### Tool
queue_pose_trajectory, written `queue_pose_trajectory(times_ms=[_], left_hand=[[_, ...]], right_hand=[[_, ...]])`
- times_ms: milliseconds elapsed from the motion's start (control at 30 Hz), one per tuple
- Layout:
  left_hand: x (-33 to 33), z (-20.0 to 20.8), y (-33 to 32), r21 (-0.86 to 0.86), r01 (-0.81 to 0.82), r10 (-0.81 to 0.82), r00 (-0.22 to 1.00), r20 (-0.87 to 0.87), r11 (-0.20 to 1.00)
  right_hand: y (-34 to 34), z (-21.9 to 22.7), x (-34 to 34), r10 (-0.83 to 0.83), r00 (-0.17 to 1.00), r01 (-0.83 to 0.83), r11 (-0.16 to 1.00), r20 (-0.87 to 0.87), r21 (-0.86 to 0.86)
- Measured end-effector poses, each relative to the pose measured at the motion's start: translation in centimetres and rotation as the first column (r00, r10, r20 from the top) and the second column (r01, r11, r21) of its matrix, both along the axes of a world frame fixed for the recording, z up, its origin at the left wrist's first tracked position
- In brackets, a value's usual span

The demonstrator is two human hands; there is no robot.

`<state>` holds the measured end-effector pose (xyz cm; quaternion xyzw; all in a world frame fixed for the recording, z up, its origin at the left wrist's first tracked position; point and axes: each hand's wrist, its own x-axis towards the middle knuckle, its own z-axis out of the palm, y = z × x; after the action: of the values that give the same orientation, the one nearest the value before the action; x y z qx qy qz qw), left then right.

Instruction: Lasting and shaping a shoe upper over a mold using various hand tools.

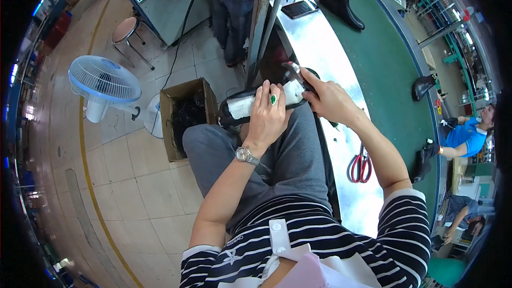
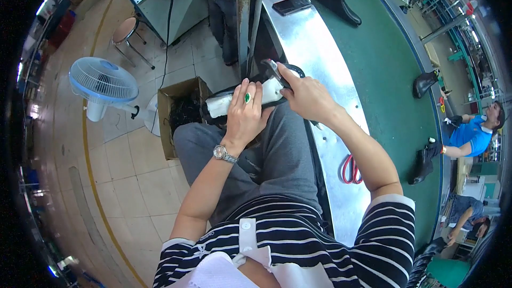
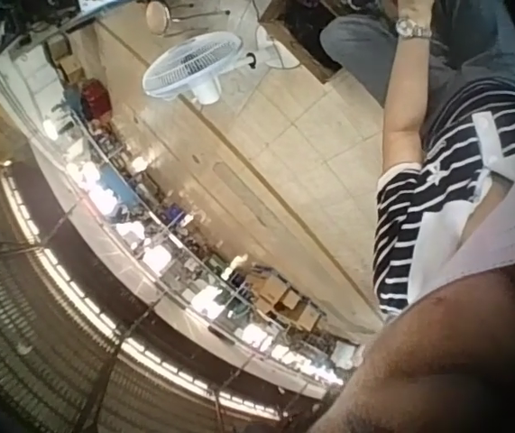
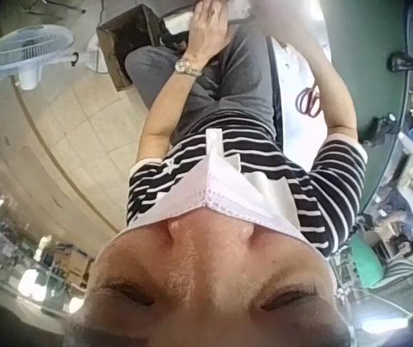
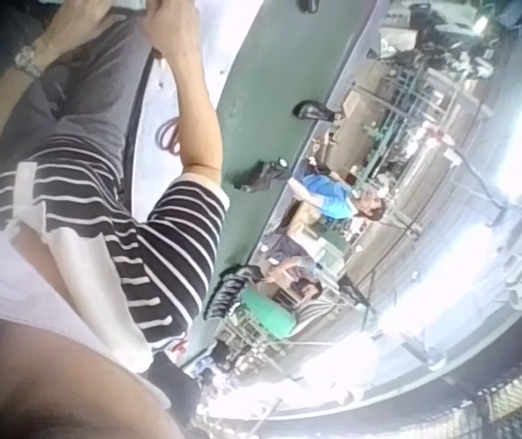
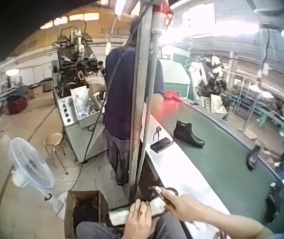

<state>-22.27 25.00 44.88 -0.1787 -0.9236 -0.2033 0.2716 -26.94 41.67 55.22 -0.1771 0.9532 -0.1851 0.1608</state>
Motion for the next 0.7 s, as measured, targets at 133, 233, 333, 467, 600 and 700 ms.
queue_pose_trajectory(times_ms=[133, 233, 333, 467, 600, 700], left_hand=[[-0.1, 0.3, 0.0, 0.04, 0.005, -0.004, 1.0, -0.013, 0.999], [-0.1, 0.1, 0.1, 0.057, 0.012, -0.011, 1.0, -0.012, 0.998], [0.0, 0.0, 0.0, 0.074, -0.006, 0.008, 1.0, -0.022, 0.997], [-0.2, 0.6, 0.1, 0.129, -0.004, 0.001, 1.0, 0.022, 0.992], [-0.4, 4.0, -1.7, 0.143, -0.07, 0.031, 0.965, 0.26, 0.987], [-0.1, 3.6, -3.5, 0.003, 0.029, -0.028, 0.929, 0.369, 1.0]], right_hand=[[-0.9, -0.2, 1.0, -0.082, 0.986, 0.061, 0.988, -0.144, -0.145], [-1.1, -1.3, 0.5, 0.09, 0.967, -0.077, 0.995, -0.24, 0.063], [-1.7, 0.9, 1.0, 0.093, 0.982, -0.083, 0.994, -0.167, 0.067], [-2.3, -0.1, 2.0, 0.001, 0.975, 0.005, 1.0, -0.22, 0.028], [-1.6, -1.2, 1.7, 0.087, 0.987, -0.056, 0.976, -0.137, 0.212], [-1.7, -0.4, 1.6, 0.102, 0.986, -0.077, 0.979, -0.129, 0.187]])
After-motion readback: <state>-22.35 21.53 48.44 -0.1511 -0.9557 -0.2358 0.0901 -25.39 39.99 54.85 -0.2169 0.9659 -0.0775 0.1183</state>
